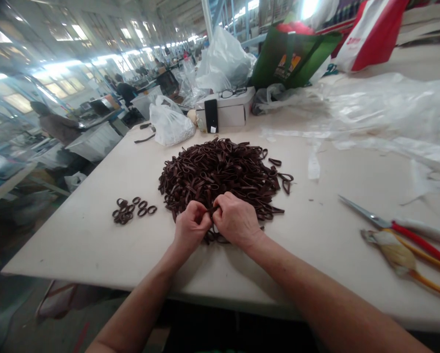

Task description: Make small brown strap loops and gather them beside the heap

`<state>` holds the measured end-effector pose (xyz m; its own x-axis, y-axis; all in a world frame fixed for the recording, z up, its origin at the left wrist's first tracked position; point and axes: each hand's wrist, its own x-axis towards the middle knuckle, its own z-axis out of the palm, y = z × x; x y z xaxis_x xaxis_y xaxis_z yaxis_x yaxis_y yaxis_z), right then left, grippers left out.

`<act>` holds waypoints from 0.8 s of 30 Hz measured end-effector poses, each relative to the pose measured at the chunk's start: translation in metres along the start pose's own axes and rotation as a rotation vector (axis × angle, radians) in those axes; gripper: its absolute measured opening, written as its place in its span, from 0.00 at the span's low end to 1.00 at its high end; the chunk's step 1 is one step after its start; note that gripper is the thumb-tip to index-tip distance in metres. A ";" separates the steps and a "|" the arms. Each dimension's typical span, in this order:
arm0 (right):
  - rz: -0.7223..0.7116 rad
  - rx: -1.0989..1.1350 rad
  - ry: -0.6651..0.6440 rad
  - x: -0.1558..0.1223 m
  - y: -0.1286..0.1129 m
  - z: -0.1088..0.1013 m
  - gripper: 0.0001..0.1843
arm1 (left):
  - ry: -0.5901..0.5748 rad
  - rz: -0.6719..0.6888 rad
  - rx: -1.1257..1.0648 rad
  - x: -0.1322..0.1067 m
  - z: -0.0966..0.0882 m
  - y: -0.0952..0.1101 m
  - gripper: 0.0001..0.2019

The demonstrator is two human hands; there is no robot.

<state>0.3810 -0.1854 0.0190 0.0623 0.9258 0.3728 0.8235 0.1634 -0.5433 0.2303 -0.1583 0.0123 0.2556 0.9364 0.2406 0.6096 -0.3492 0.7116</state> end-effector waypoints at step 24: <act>-0.182 0.268 -0.060 0.004 0.014 0.006 0.06 | 0.384 -0.409 0.277 0.024 -0.124 -0.106 0.10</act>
<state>0.3899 -0.1771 0.0086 -0.1121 0.8901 0.4419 0.6397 0.4049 -0.6533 0.0785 -0.0942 0.0249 -0.2967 0.9239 0.2415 0.7862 0.0928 0.6110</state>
